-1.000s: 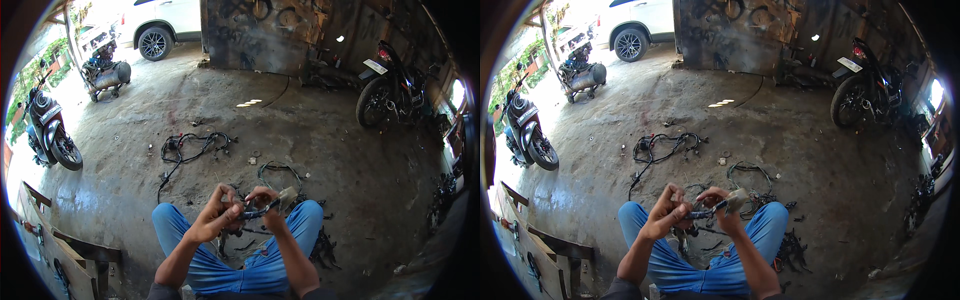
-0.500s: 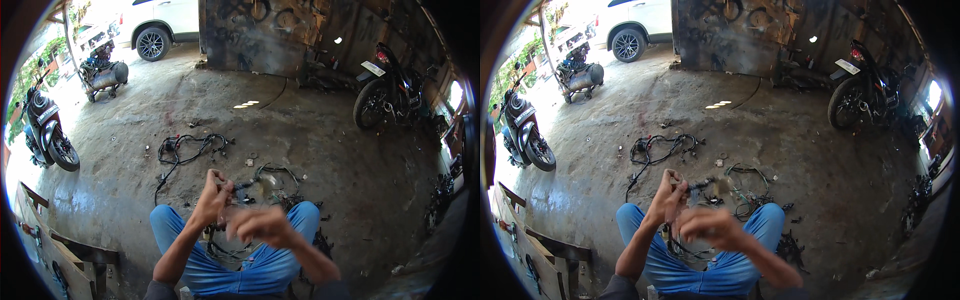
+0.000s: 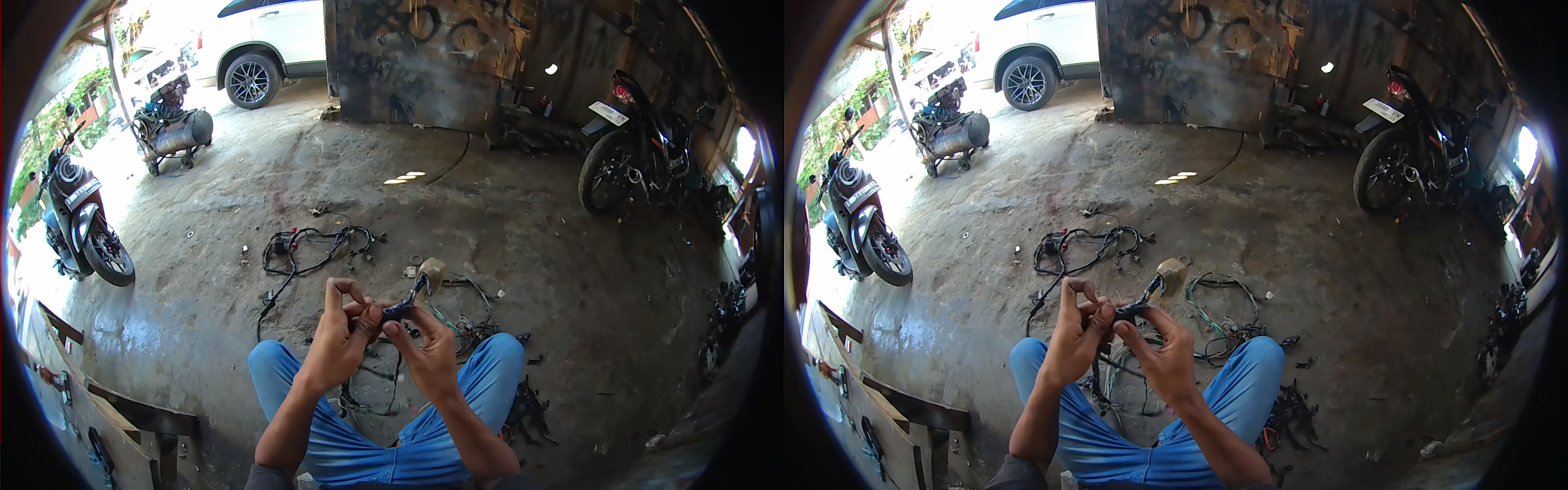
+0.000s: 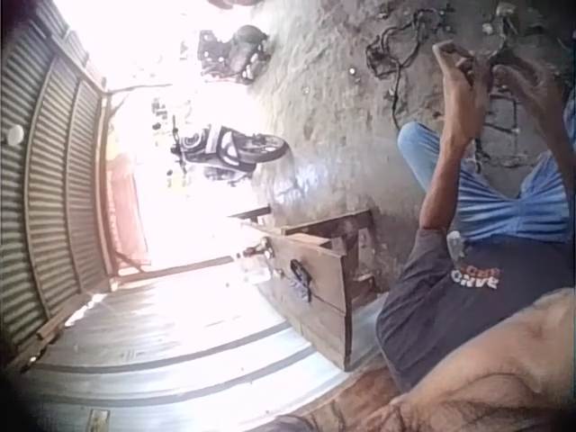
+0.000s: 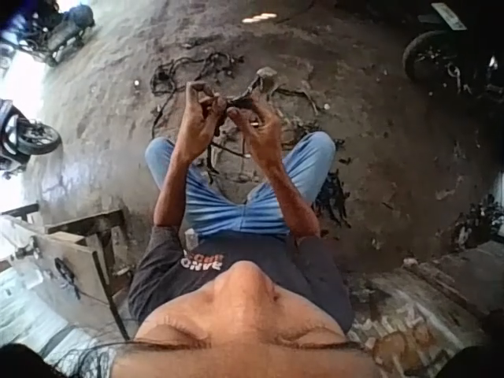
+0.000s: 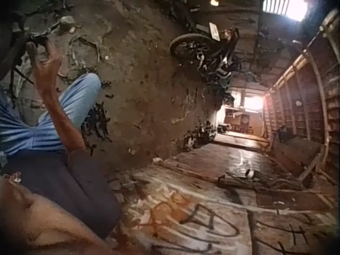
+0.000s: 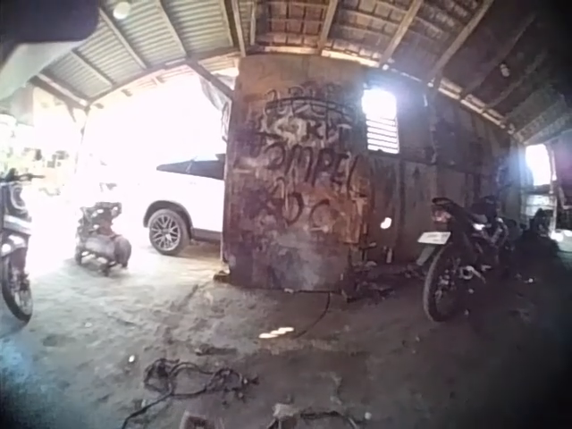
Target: Inspecting and repairing a motorcycle electrical wiring harness.
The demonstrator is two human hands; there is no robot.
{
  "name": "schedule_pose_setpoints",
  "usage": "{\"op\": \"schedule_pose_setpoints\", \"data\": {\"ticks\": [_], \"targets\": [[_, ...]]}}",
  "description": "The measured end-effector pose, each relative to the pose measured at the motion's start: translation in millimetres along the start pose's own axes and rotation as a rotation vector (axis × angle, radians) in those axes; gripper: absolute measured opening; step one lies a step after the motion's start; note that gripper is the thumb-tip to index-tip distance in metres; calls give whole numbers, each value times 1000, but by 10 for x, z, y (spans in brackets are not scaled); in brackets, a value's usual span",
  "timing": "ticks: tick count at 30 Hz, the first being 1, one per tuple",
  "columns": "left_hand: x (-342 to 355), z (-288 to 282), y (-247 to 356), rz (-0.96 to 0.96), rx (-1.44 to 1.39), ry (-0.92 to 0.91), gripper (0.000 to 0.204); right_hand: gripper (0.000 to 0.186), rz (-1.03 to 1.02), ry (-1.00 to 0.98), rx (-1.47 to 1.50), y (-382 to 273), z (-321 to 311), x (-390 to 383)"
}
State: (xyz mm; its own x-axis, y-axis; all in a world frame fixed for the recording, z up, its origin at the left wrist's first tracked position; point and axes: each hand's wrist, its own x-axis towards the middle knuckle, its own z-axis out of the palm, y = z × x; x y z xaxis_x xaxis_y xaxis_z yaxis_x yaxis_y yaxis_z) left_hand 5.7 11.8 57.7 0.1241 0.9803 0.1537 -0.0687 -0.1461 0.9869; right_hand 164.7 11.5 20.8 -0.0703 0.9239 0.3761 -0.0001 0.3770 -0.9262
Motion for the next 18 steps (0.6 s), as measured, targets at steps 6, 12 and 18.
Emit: {"op": "schedule_pose_setpoints", "data": {"ticks": [6,12,18], "targets": [[-149,-6,9,-44,-177,-15,26,12,257,69,501,214,59,-356],[-397,-328,505,481,-618,119,40,20,425,163,121,1855,-503,-351],[-16,-219,565,70,-413,-84,15,24,76,270,-74,382,-1352,339]]}}
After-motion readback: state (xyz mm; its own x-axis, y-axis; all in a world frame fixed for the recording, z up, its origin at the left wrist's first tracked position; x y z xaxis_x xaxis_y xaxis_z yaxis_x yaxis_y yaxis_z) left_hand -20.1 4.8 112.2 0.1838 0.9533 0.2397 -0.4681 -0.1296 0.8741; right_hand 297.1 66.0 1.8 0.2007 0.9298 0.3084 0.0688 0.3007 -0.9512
